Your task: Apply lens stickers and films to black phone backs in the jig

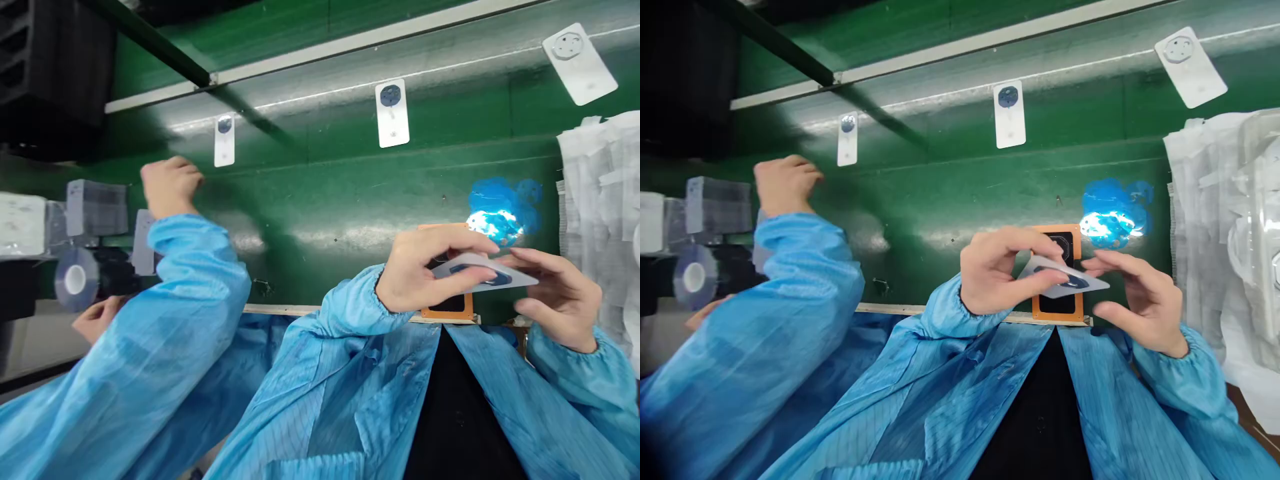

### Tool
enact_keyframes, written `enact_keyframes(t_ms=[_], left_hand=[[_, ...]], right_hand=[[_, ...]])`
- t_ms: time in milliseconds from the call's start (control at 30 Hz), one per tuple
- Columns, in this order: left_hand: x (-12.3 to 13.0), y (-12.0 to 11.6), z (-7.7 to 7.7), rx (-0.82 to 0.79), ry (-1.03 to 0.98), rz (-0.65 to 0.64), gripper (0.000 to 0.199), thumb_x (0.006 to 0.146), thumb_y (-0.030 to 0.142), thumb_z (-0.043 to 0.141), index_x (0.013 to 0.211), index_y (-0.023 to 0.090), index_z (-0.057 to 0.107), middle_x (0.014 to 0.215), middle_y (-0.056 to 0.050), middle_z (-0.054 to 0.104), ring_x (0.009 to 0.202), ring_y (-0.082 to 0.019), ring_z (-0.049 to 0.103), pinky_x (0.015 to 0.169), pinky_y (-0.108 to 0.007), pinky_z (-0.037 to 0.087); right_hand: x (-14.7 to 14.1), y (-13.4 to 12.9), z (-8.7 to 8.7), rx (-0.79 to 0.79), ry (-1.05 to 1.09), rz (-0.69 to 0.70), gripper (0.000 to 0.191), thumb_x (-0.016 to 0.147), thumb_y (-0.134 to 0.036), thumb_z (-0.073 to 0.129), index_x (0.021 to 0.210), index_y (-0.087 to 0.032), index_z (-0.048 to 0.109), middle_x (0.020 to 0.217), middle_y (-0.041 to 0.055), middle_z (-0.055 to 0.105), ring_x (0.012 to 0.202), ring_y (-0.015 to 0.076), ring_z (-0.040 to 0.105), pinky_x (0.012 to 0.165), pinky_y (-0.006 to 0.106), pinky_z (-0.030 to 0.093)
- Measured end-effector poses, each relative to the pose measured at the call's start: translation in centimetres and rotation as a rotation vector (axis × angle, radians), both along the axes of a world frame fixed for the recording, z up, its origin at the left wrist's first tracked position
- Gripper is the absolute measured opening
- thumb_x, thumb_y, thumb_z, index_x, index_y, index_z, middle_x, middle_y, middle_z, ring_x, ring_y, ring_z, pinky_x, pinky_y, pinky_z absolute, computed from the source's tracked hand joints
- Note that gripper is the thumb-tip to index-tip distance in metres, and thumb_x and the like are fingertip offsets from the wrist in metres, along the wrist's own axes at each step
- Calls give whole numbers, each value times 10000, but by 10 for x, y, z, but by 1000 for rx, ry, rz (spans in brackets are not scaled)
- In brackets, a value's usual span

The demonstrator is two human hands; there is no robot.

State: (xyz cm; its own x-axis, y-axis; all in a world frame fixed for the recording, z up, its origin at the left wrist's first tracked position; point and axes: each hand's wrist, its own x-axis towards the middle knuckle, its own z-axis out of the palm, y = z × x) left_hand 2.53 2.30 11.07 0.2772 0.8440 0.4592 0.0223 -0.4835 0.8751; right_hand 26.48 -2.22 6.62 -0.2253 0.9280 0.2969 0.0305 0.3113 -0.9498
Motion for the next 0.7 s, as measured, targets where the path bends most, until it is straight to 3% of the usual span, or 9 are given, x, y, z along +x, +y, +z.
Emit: enact_keyframes(t_ms=[100,267,467,567,700], left_hand=[[4,0,-1,126,13,-115,144,922,173,787,1050,200,726,914,-22,807,797,-134,773,755,-240,629],[4,5,-14,238,-69,-79,139,917,129,773,1039,168,721,910,-61,810,826,-164,783,774,-280,637],[3,11,-17,332,-27,-21,43,952,164,736,986,177,714,888,-53,804,826,-170,789,781,-297,638],[4,11,-16,363,28,33,63,937,154,753,979,169,709,858,-40,791,787,-157,774,748,-283,606],[6,9,-15,442,197,124,86,936,159,760,995,180,701,898,-31,789,827,-147,760,754,-276,559]], right_hand=[[-23,14,23,298,-109,-50,620,822,-57,813,1364,-344,720,992,9,821,818,231,789,683,371,682],[-36,26,27,519,-103,-139,591,817,20,776,1334,-264,741,985,43,819,818,232,786,649,371,671],[-29,31,17,499,-27,-164,508,848,-79,795,1277,-350,767,950,17,819,807,250,790,658,419,683],[-22,33,8,375,71,-160,400,864,-110,782,1195,-334,807,919,26,813,825,261,788,677,445,679],[-14,34,4,247,-59,-218,449,804,-72,824,1122,-389,824,944,5,813,841,259,782,675,440,657]])
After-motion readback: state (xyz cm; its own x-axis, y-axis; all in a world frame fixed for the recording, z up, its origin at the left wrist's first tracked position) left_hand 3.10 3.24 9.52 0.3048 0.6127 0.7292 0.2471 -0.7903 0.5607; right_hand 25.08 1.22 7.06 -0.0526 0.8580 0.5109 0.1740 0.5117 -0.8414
